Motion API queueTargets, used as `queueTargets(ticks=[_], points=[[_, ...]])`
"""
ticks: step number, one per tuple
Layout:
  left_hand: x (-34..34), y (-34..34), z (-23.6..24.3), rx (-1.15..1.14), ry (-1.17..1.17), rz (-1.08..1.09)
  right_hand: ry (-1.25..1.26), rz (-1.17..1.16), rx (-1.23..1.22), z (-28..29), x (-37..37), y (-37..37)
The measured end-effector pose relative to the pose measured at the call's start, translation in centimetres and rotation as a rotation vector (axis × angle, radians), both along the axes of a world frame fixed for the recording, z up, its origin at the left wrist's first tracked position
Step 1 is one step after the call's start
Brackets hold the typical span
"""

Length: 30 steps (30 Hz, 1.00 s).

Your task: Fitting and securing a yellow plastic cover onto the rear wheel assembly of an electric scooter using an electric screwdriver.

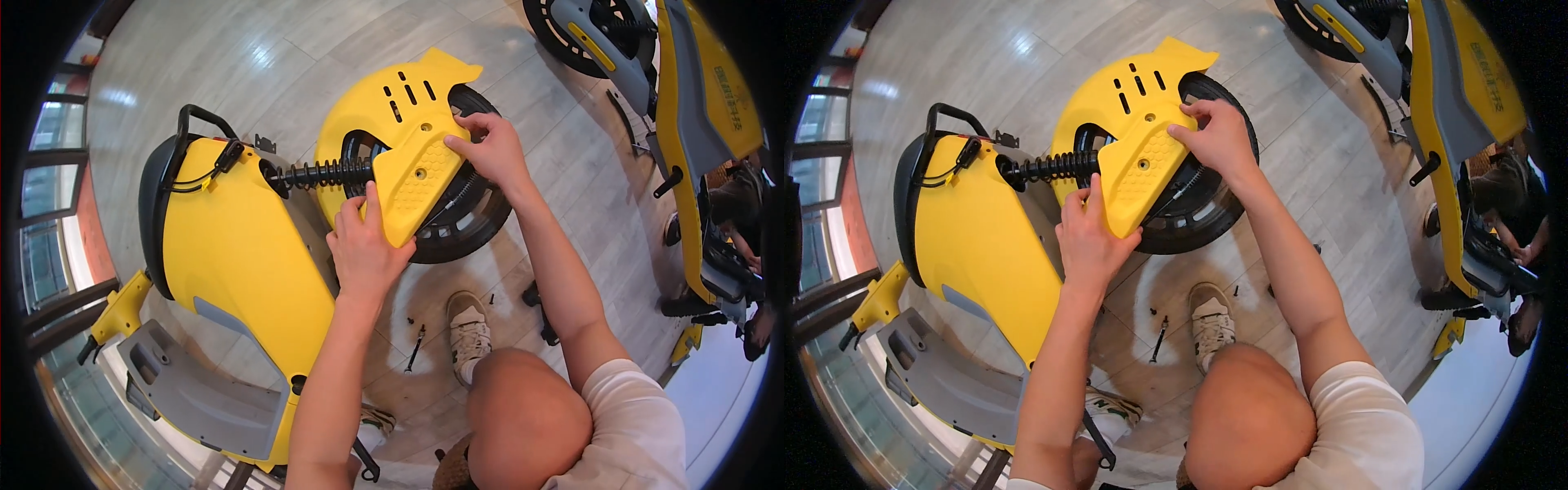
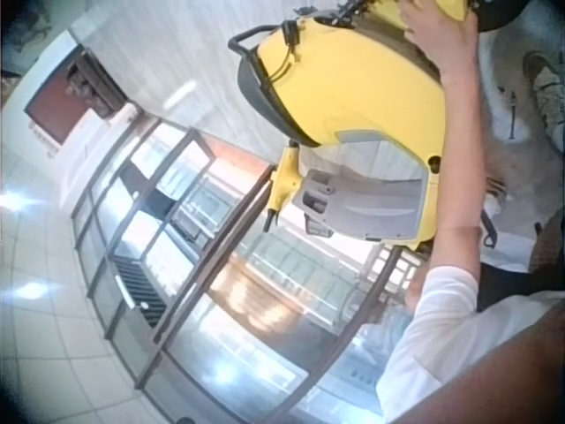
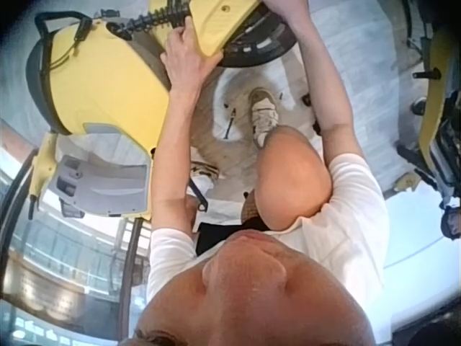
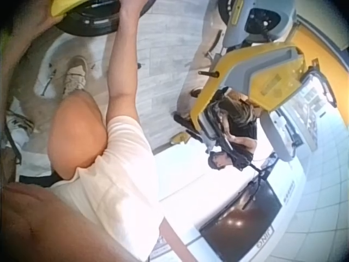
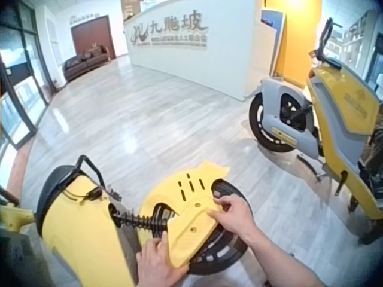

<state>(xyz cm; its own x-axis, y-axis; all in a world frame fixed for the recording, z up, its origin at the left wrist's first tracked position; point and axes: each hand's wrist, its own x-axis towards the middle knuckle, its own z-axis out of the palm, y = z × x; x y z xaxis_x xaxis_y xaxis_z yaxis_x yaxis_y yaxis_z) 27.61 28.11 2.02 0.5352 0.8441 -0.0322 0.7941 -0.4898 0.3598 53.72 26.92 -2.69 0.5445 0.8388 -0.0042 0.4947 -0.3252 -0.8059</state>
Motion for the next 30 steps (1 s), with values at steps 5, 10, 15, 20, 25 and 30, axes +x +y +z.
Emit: queueTargets(ticks=[5, 10, 15, 20, 25, 30], points=[[0.0, -0.1, -0.4, 0.004, -0.034, -0.01, -0.008, -0.019, 0.011, 0.6, -0.3, -0.1], [-0.4, -0.1, -1.4, 0.103, -0.167, -0.022, 0.071, -0.025, -0.003, 0.2, -0.3, 0.4], [-0.3, -0.4, -1.7, 0.124, -0.174, -0.016, 0.116, -0.034, -0.037, 0.1, -0.2, 0.5], [-0.5, -0.3, -1.8, 0.418, -0.29, -0.083, 0.032, -0.054, -0.03, 0.8, -1.2, 0.3], [-0.3, -0.8, -2.8, 0.309, -0.28, -0.133, -0.182, -0.042, -0.043, 0.8, -2.0, -2.1], [-0.7, -0.7, -2.9, 0.311, -0.29, -0.149, -0.232, -0.068, 0.305, 3.5, -2.3, -13.0]])
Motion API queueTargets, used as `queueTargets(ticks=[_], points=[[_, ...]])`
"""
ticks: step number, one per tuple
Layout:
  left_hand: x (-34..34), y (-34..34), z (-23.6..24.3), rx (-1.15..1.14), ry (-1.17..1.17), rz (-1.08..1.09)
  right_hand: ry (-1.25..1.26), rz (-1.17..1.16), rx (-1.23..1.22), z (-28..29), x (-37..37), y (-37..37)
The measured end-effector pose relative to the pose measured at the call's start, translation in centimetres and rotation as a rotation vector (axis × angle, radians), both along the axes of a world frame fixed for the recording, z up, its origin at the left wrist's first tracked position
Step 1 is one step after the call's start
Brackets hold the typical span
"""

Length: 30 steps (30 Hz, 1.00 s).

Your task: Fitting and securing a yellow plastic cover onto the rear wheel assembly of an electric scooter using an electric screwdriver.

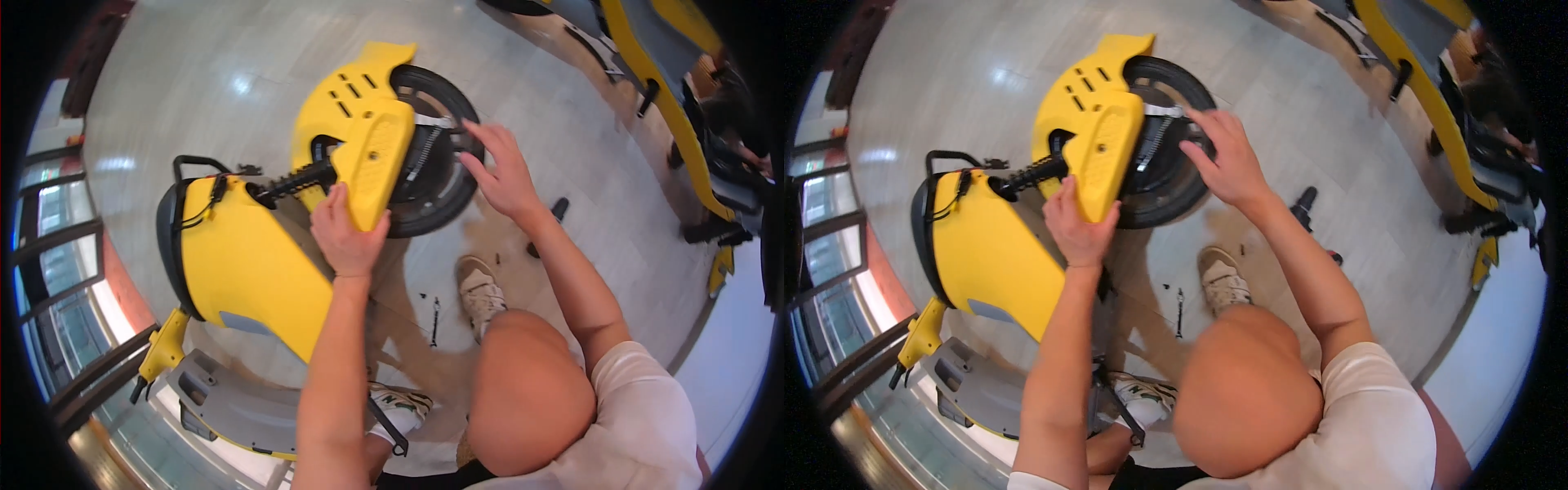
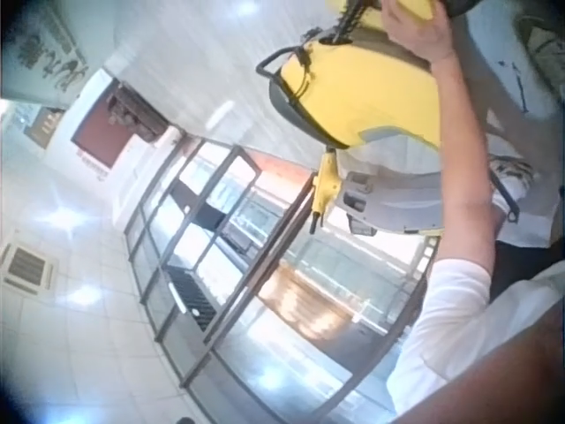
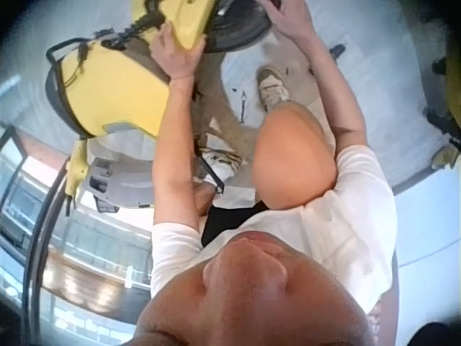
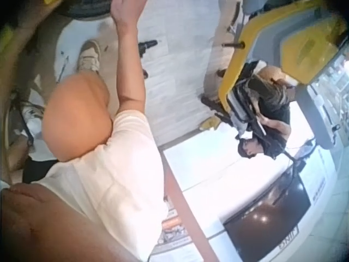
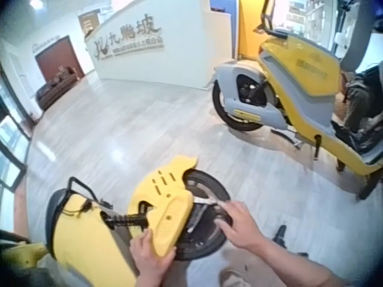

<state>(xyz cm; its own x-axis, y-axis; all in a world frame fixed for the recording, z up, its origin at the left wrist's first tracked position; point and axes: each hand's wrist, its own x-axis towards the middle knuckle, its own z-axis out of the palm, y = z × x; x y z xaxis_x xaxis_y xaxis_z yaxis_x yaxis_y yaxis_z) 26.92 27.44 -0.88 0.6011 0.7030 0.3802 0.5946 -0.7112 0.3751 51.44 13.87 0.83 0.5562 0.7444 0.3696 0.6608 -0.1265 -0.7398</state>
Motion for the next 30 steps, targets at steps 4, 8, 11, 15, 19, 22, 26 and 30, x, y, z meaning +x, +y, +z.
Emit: queueTargets(ticks=[4, 8, 11, 15, 19, 22, 26, 30], points=[[-0.6, 0.5, 0.0, 0.039, 0.031, 0.006, 0.485, -0.048, -0.483, -5.6, -1.6, -12.2], [0.4, 0.4, 0.6, 0.057, -0.009, -0.034, 0.338, 0.018, -0.741, -11.8, -3.9, -20.6], [0.1, 0.3, 0.1, 0.06, 0.003, -0.021, 0.212, 0.073, -0.723, -15.7, -6.6, -21.8], [0.1, 0.2, 0.2, 0.034, 0.021, 0.012, 0.188, 0.079, -0.842, -17.3, -7.8, -19.2], [-0.5, 0.4, 0.0, 0.007, 0.014, 0.004, 0.13, 0.208, -1.024, -18.2, -8.3, -18.5], [-0.2, 0.1, 0.0, -0.021, -0.035, 0.006, 0.15, 0.263, -0.945, -17.9, -8.5, -18.7], [0.1, 0.0, 0.3, -0.037, -0.047, 0.017, 0.092, 0.387, -0.924, -18.4, -7.9, -18.7], [-0.5, 0.5, 0.8, -0.051, -0.003, 0.018, 0.186, 0.207, -0.612, -14.2, -5.3, -13.7]])
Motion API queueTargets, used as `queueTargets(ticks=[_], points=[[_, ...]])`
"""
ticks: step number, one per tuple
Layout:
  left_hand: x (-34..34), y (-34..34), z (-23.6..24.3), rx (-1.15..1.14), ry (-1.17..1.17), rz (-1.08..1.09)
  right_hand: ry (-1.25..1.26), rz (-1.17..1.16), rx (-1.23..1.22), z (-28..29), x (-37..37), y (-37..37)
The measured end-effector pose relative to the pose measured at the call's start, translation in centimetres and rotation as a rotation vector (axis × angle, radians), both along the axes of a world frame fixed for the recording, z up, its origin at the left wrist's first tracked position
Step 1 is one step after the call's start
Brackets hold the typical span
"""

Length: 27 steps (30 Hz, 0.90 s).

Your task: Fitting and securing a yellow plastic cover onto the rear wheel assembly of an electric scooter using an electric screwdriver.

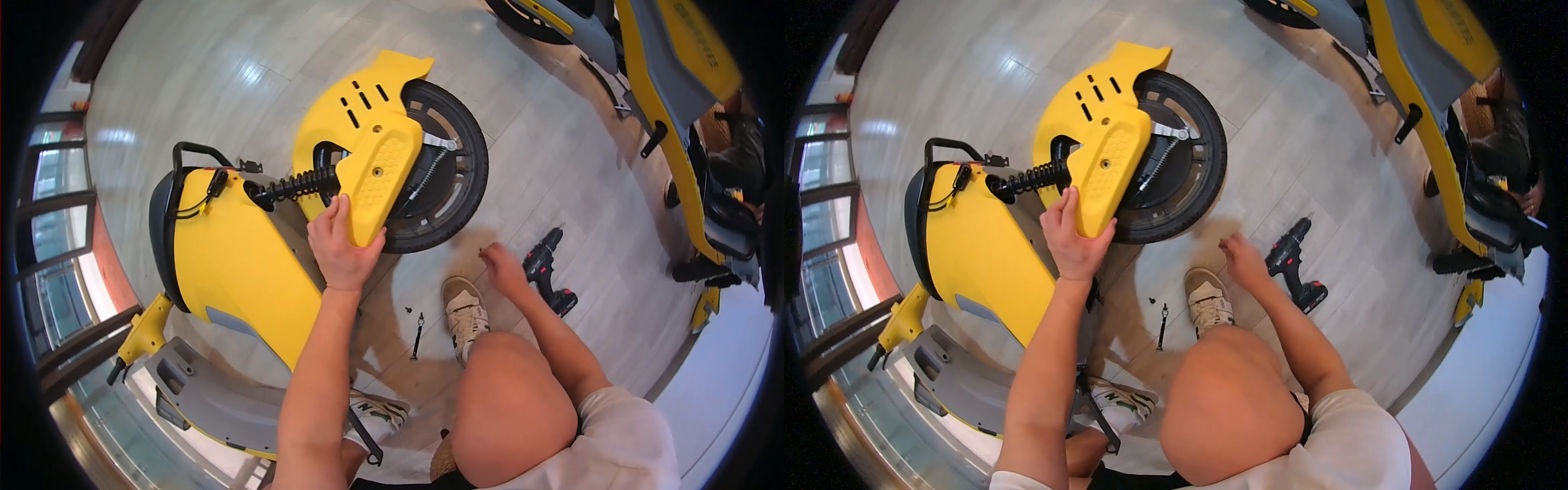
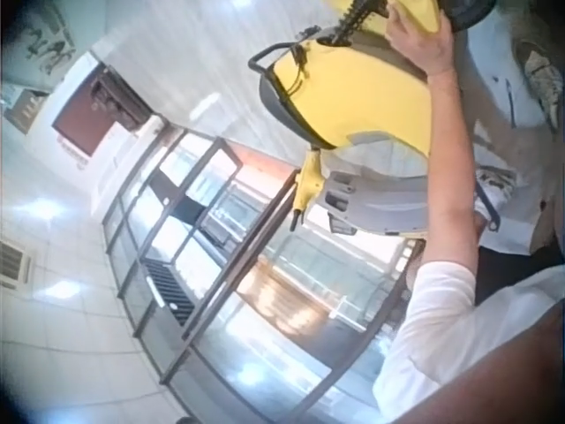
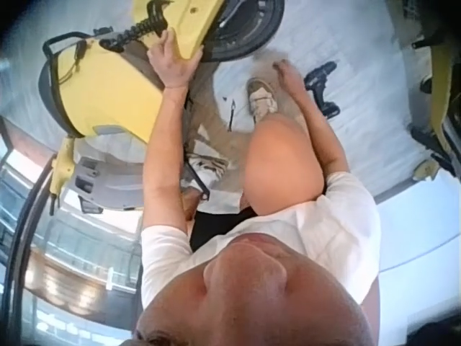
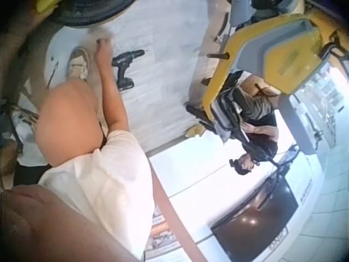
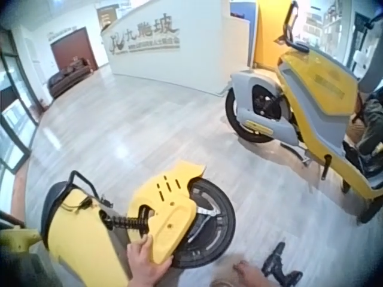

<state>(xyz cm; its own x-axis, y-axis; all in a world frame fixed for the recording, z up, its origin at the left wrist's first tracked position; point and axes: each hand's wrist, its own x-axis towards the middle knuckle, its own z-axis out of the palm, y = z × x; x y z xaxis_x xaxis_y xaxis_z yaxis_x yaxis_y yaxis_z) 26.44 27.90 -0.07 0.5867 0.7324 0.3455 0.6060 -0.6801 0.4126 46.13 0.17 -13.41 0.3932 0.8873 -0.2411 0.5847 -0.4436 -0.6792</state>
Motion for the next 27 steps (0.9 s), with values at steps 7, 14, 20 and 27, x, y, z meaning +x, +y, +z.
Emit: queueTargets(ticks=[7, 14, 20, 27], points=[[0.3, -0.1, 0.1, -0.016, 0.01, 0.025, 0.527, -0.147, 0.519, 14.9, 7.6, 16.1], [0.7, -0.5, 0.1, -0.02, 0.023, 0.047, 0.433, 0.122, 0.352, 17.7, 9.2, 29.1], [0.7, -0.9, -0.2, -0.018, 0.035, 0.073, 0.066, 0.474, 0.203, 17.0, 9.8, 32.3], [0.6, -0.8, -0.2, -0.017, 0.032, 0.083, -0.031, 0.563, 0.264, 16.3, 9.3, 32.6]])
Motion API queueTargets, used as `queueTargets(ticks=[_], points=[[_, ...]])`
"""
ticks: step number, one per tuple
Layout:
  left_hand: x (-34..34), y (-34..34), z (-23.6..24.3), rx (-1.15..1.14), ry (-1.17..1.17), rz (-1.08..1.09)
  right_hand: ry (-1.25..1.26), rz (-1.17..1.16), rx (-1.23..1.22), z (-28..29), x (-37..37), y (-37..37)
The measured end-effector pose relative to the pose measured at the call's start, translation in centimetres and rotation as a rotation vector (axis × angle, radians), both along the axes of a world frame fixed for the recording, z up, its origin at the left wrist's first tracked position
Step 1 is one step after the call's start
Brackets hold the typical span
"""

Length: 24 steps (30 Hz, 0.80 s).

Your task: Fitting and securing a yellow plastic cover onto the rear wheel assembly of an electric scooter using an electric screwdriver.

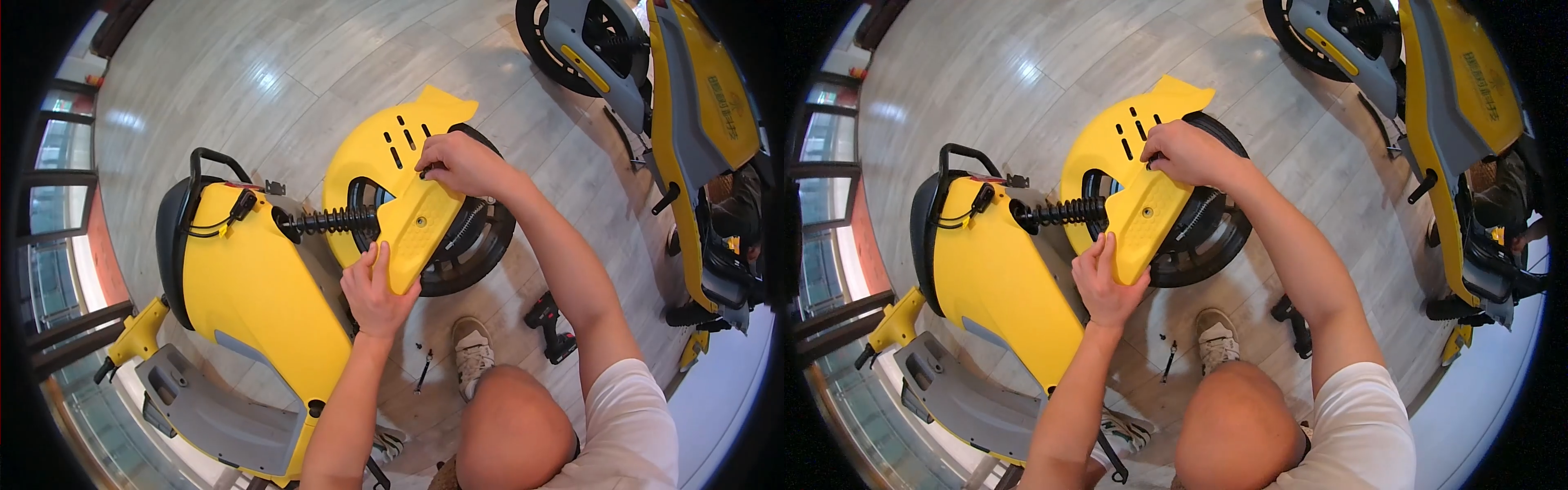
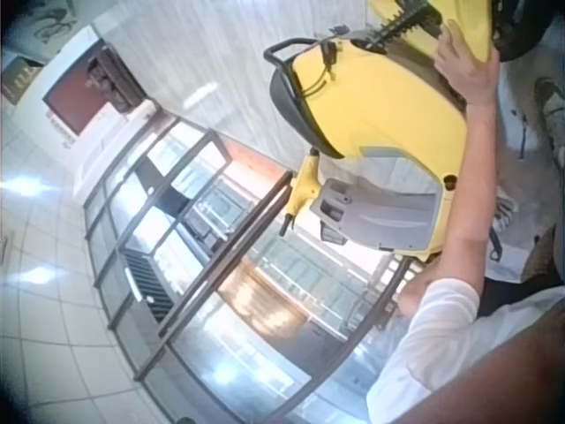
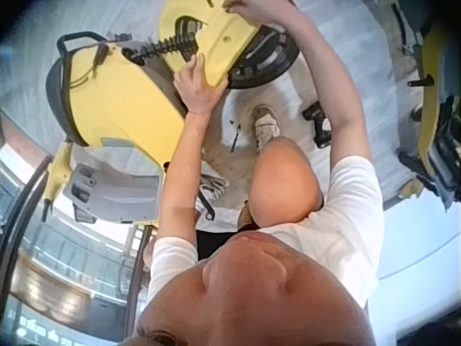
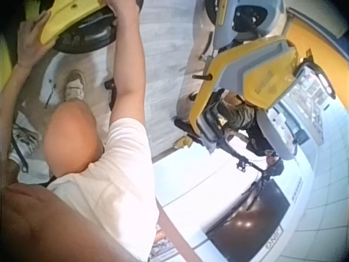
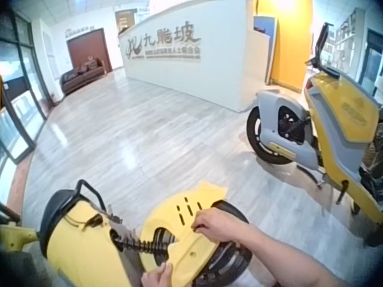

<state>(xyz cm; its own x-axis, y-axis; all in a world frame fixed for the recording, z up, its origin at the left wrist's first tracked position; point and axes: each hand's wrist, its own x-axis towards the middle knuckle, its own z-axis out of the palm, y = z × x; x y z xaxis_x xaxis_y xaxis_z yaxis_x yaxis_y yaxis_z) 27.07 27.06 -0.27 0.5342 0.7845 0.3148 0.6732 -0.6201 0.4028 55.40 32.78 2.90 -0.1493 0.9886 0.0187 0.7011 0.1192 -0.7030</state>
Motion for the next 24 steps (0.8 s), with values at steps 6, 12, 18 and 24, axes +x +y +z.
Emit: queueTargets(ticks=[6, 12, 18, 24], points=[[0.0, 0.1, -0.1, 0.006, -0.014, -0.008, -0.031, -0.023, -0.059, 0.7, 0.0, 1.0], [-0.1, 0.1, -0.2, 0.006, -0.02, -0.011, -0.109, 0.088, -0.158, 1.0, -0.1, 2.1], [0.0, 0.2, -0.1, 0.019, -0.029, -0.019, -0.172, 0.142, -0.085, 1.2, 0.1, 1.9], [0.1, 0.1, -0.1, 0.036, -0.022, -0.018, -0.15, 0.087, -0.139, 0.9, -0.7, 2.2]])
